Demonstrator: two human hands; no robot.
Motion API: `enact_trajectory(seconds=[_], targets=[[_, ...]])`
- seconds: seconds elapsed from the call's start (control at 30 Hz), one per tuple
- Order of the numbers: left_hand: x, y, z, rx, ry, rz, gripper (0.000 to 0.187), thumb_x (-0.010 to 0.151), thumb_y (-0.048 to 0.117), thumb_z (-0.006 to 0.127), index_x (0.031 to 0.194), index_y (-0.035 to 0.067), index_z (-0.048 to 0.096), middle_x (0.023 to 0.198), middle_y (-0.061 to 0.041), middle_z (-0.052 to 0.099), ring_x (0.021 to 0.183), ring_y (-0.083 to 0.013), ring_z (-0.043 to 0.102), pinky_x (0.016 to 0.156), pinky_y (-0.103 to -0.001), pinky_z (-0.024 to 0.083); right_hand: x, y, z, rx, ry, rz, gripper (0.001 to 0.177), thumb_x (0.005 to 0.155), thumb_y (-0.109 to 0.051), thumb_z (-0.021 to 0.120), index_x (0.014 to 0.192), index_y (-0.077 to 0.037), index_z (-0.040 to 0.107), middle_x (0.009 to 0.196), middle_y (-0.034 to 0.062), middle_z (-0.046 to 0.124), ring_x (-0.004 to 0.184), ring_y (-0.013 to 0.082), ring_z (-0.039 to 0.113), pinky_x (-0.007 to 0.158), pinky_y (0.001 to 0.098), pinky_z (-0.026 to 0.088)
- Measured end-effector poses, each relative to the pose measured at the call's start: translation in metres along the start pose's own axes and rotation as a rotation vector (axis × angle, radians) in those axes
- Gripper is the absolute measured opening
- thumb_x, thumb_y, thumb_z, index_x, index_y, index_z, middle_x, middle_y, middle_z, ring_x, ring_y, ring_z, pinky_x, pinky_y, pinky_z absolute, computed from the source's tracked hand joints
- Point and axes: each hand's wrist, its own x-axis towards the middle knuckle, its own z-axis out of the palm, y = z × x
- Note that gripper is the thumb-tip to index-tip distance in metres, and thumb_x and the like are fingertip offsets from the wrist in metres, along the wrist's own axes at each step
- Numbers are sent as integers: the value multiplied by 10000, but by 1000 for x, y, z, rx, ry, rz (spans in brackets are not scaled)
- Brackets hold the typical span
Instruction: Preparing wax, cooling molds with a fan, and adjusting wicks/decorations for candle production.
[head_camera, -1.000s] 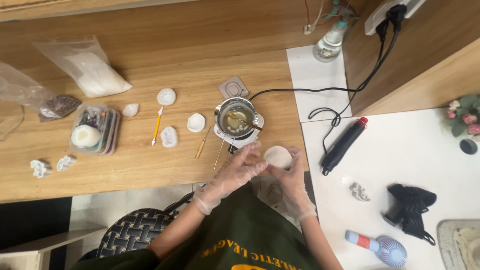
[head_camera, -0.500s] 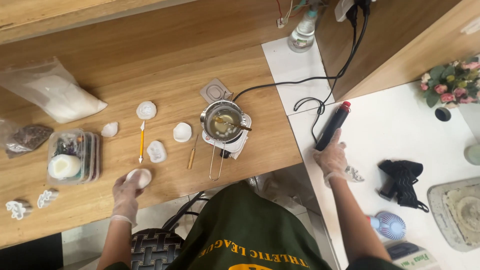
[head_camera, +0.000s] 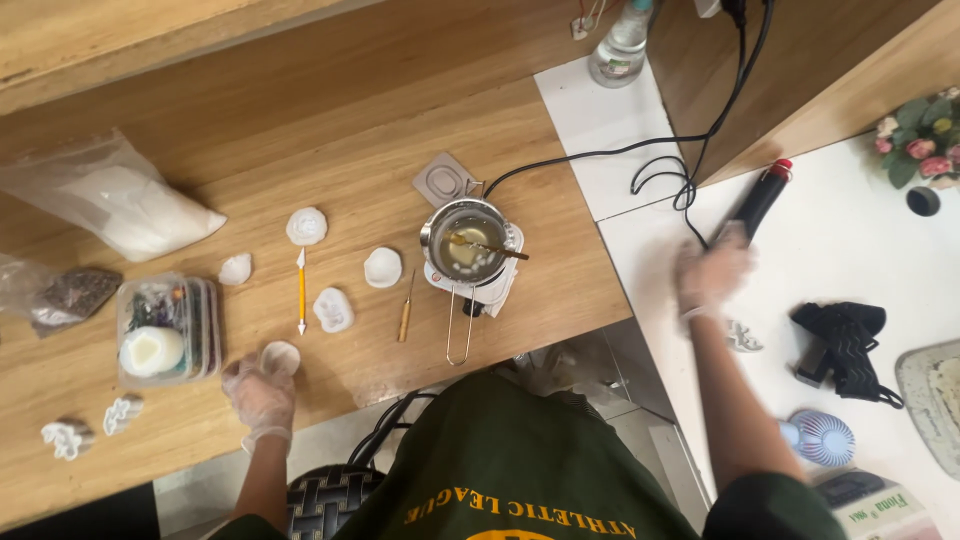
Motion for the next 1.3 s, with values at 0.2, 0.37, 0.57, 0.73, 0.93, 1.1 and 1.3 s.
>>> enact_trajectory(seconds=[0.2, 0.37, 0.57, 0.73, 0.93, 1.1, 1.3], targets=[[10, 145, 27, -185, -199, 556, 415, 874, 23, 590, 1286, 10, 641, 1304, -220, 635, 1249, -368, 580, 1071, -423, 472, -109, -63, 88, 1110, -924, -29, 213, 977, 1, 473, 1146, 86, 572, 786, 94, 533, 629, 168, 471, 518, 282, 402], [34, 219, 107, -668, -834, 214, 448, 938, -6, 421, 1341, 27, 615, 1280, -117, 693, 1153, -210, 647, 1032, -331, 485, -157, -113, 54, 1159, -1194, 223, 357, 955, -118, 573, 1299, -25, 584, 875, 43, 683, 715, 115, 612, 723, 253, 563], [35, 232, 140, -645, -1218, -47, 367, 954, 15, 505, 1287, -3, 658, 1256, -120, 712, 1133, -199, 660, 1012, -313, 510, -149, -95, 136, 1286, -1192, 115, 411, 903, -71, 702, 1301, 10, 641, 964, 23, 673, 767, 98, 508, 698, 261, 446], [33, 227, 146, -684, -1278, -180, 329, 957, 9, 531, 1267, -11, 640, 1245, -126, 697, 1120, -203, 669, 1005, -318, 536, -150, -100, 123, 1206, -1124, 156, 367, 890, -77, 679, 1250, -29, 627, 1005, 30, 699, 863, 116, 609, 827, 283, 504], [38, 217, 162, -719, -1285, -217, 301, 963, -5, 535, 1245, -19, 639, 1218, -128, 694, 1109, -211, 667, 1006, -336, 540, -145, -97, 134, 1201, -1124, 125, 354, 896, -62, 659, 1245, -23, 619, 1050, 48, 712, 945, 142, 651, 882, 306, 521], [26, 227, 156, -788, -1324, -234, 302, 957, -16, 539, 1245, -23, 627, 1218, -123, 690, 1113, -202, 662, 1005, -325, 540, -133, -87, 131, 1222, -1088, 130, 345, 902, -12, 654, 1245, 14, 623, 1053, 83, 711, 941, 174, 644, 874, 317, 529], [5, 247, 162, -808, -1380, -244, 317, 948, -29, 488, 1235, -35, 623, 1196, -142, 699, 1115, -229, 672, 1005, -336, 549, -113, -68, 107, 1143, -1091, 138, 336, 918, -37, 641, 1250, 11, 620, 1063, 72, 713, 965, 161, 669, 905, 313, 550]])
